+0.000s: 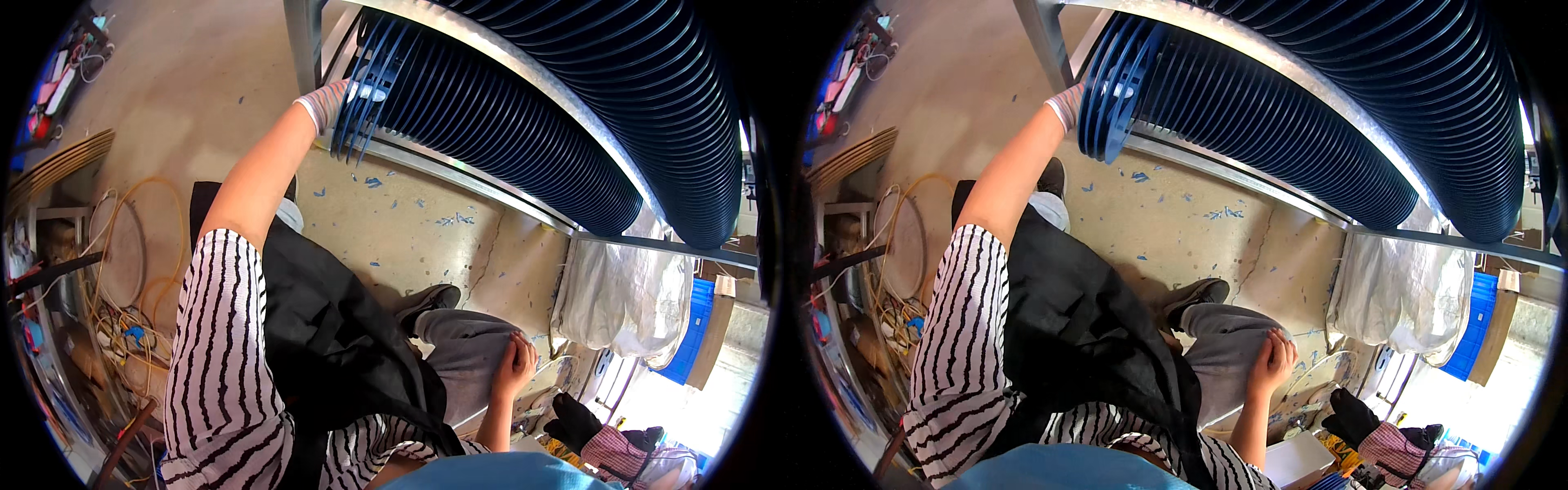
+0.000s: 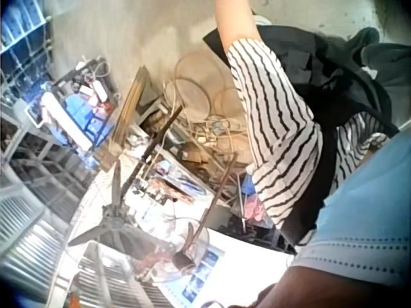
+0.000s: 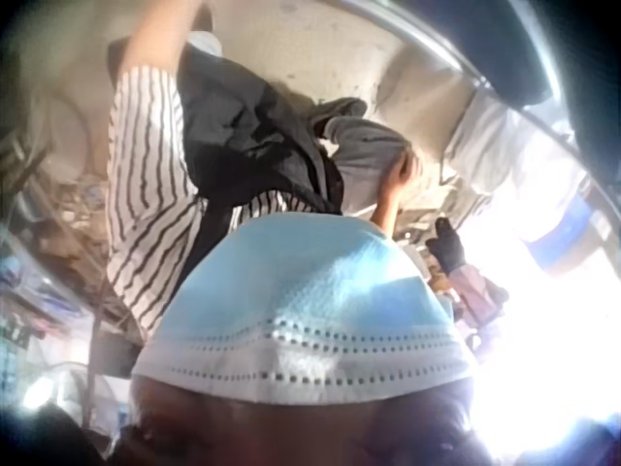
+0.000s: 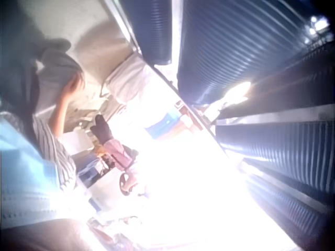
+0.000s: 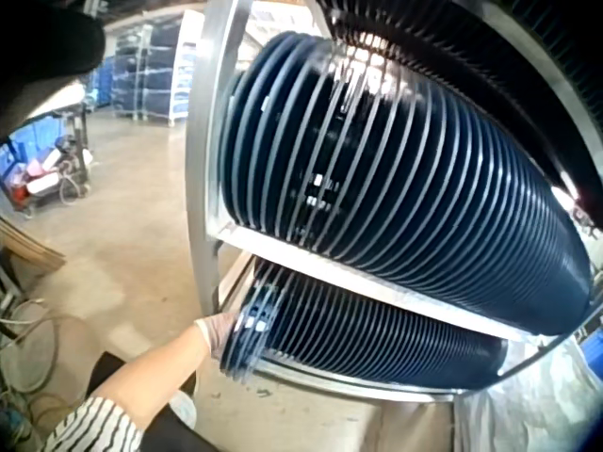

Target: The person repeatedly picks up blue plastic reel-like parts from a nearby pile and stacks them onto a metal rack. They handle the parts one at a time, placing each on top of the growing stack. The person wears gloves and an apron in a workshop setting.

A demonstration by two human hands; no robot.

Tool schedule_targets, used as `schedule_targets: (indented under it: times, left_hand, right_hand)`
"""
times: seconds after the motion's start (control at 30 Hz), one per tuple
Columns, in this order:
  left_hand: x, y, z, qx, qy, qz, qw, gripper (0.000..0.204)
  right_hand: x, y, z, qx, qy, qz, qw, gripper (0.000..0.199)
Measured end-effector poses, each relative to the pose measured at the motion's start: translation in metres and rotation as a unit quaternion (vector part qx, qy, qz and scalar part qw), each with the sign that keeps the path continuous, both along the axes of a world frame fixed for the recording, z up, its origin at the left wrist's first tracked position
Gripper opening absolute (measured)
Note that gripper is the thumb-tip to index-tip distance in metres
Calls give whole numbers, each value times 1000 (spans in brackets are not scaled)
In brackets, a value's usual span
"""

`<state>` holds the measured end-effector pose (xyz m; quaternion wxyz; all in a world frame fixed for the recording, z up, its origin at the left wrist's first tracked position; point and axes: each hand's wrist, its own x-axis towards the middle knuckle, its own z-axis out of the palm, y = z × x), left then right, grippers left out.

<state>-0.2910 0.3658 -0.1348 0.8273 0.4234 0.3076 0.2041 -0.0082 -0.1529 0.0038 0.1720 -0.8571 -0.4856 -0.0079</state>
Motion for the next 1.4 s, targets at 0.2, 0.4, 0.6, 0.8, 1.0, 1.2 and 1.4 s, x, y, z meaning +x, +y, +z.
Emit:
schedule_targets:
  times: [0.2, 0.4, 0.6, 0.8, 1.0, 1.2, 1.4]
  left_hand:
    - [13, 52, -39, 85, -32, -139, 986, 27]
    - [57, 124, -118, 7, 69, -8, 998, 25]
    - [68, 168, -181, 363, 262, 44, 893, 30]
    - [70, 119, -119, -9, 83, 157, 984, 35]
    - [49, 16, 15, -237, -49, 202, 949, 41]
    - [77, -72, 76, -170, 118, 312, 927, 45]
    - [38, -54, -54, -201, 73, 259, 942, 54]
  right_hand:
    - [-1, 3, 5, -31, -7, -4, 999, 16]
    - [-1, 1, 9, -47, -13, -21, 999, 15]
    - [6, 4, 6, -58, -37, -12, 998, 12]
    - [5, 4, 9, -71, -62, -6, 995, 12]
    - [-2, -7, 6, -21, -36, -29, 999, 12]
    - [-1, -36, 8, 99, -50, -51, 993, 18]
    - [-11, -109, 9, 284, 89, -142, 944, 21]
